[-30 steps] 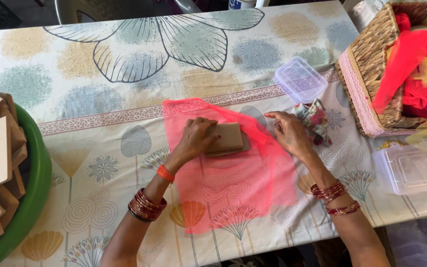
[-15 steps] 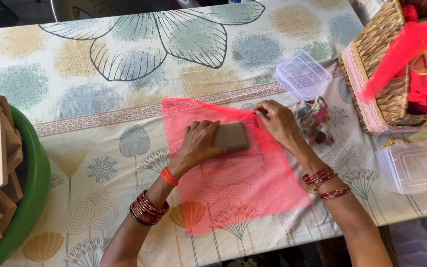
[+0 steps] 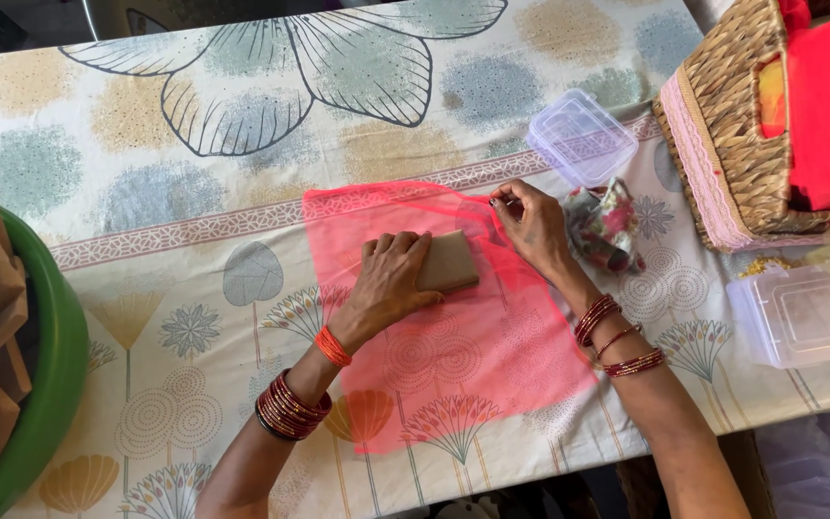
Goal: The person wraps a small cardboard box in pink fabric, folds the fabric around it, and places the wrapped item into a clear plastic container. Then the person rubs two small cardboard pieces together with a cloth on the table.
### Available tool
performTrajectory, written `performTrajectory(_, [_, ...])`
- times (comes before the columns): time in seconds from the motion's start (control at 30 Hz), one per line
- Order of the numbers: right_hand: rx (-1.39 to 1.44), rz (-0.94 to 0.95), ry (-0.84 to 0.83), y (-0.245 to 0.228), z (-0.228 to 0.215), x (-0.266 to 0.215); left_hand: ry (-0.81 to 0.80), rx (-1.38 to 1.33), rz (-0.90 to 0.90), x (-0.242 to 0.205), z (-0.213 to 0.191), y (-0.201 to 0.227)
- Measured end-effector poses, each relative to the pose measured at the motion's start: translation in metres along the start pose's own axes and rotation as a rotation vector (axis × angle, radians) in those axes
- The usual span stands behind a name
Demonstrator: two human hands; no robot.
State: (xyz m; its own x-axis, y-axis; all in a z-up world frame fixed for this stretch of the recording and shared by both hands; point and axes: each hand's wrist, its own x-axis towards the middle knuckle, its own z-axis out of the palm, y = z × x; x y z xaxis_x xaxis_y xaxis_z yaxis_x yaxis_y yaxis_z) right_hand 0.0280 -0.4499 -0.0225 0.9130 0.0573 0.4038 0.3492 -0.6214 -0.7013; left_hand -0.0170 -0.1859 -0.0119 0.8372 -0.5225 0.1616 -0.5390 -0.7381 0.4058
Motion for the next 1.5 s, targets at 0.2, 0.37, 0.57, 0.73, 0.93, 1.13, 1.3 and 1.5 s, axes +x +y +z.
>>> performTrajectory(0.2, [0.012, 0.003, -0.001, 0.004, 0.001, -0.001, 0.008, 0.005, 0.016, 0.000, 0.002, -0.001])
performTrajectory(0.37, [-0.029, -0.026, 0.002, 0.006, 0.002, -0.002, -0.005, -0.015, 0.017, 0.001, 0.002, 0.001])
performTrajectory(0.57, [-0.051, -0.013, 0.040, 0.000, 0.002, 0.001, -0.027, 0.023, 0.006, 0.000, -0.002, 0.006])
performTrajectory(0.73, [-0.135, -0.101, 0.060, 0.003, 0.001, 0.014, -0.076, -0.030, -0.048, 0.013, -0.008, -0.008])
performTrajectory(0.93, [-0.181, -0.190, 0.052, 0.021, 0.004, 0.036, 0.279, 0.052, -0.146, 0.036, 0.003, -0.103])
performTrajectory(1.13, [-0.098, -0.107, -0.026, 0.044, 0.012, 0.064, 0.503, 0.226, -0.204, 0.028, -0.007, -0.126])
performTrajectory(1.3, [-0.029, -0.152, -0.091, 0.049, 0.017, 0.082, 0.379, -0.007, -0.296, 0.023, -0.020, -0.133])
performTrajectory(1.5, [-0.070, -0.178, -0.100, 0.043, 0.027, 0.085, 0.396, -0.162, -0.283, 0.027, -0.037, -0.142])
